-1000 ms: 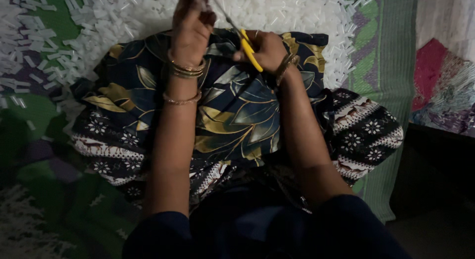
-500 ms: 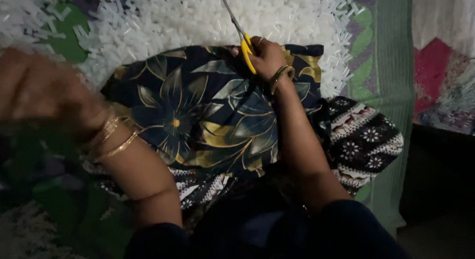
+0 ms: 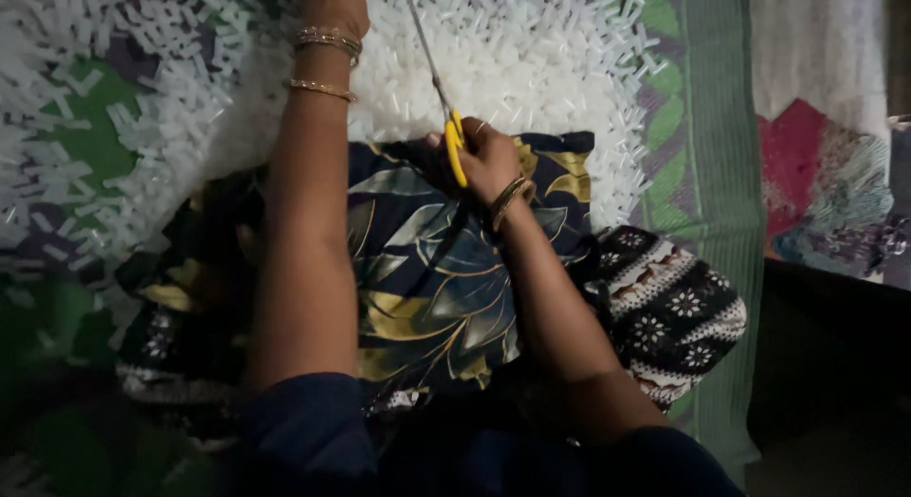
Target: The person sits cross-legged and uses yellow-handled scissors to cut small white plastic tubes one by one. The cut pieces fall onto a pile on the mat. The person repeatedly picks up a tube, cuts it, and drops the pieces.
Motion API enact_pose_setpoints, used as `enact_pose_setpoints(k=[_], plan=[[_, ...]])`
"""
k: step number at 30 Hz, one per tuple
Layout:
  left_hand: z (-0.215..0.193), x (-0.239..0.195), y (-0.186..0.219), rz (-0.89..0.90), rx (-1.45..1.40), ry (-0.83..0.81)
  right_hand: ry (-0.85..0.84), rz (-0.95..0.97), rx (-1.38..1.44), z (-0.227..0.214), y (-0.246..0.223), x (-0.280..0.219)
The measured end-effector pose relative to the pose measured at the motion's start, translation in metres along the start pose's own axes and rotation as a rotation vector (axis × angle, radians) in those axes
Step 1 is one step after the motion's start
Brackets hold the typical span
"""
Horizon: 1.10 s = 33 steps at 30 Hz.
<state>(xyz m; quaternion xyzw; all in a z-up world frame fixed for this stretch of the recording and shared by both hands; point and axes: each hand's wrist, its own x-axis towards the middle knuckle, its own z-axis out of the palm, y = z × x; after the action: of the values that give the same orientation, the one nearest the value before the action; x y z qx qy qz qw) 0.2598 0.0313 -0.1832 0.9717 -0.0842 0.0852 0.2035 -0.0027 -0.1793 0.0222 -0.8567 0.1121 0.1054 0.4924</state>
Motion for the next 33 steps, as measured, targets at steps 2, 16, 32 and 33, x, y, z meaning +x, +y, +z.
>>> enact_pose_setpoints(k=[2, 16, 32, 33], plan=[[0.008, 0.0, -0.001, -0.097, -0.101, 0.105, 0.02, -0.057, -0.066, -0.001, 0.001, 0.001], [-0.061, -0.099, 0.032, -0.318, -1.193, 0.389, 0.043, -0.066, -0.041, 0.0, -0.017, 0.0], [-0.164, -0.201, 0.145, -0.175, -1.77, -0.13, -0.134, -0.193, 0.892, 0.013, 0.025, 0.014], [-0.168, -0.202, 0.145, -0.086, -1.601, -0.118, -0.118, -0.158, 0.9, 0.013, 0.024, 0.011]])
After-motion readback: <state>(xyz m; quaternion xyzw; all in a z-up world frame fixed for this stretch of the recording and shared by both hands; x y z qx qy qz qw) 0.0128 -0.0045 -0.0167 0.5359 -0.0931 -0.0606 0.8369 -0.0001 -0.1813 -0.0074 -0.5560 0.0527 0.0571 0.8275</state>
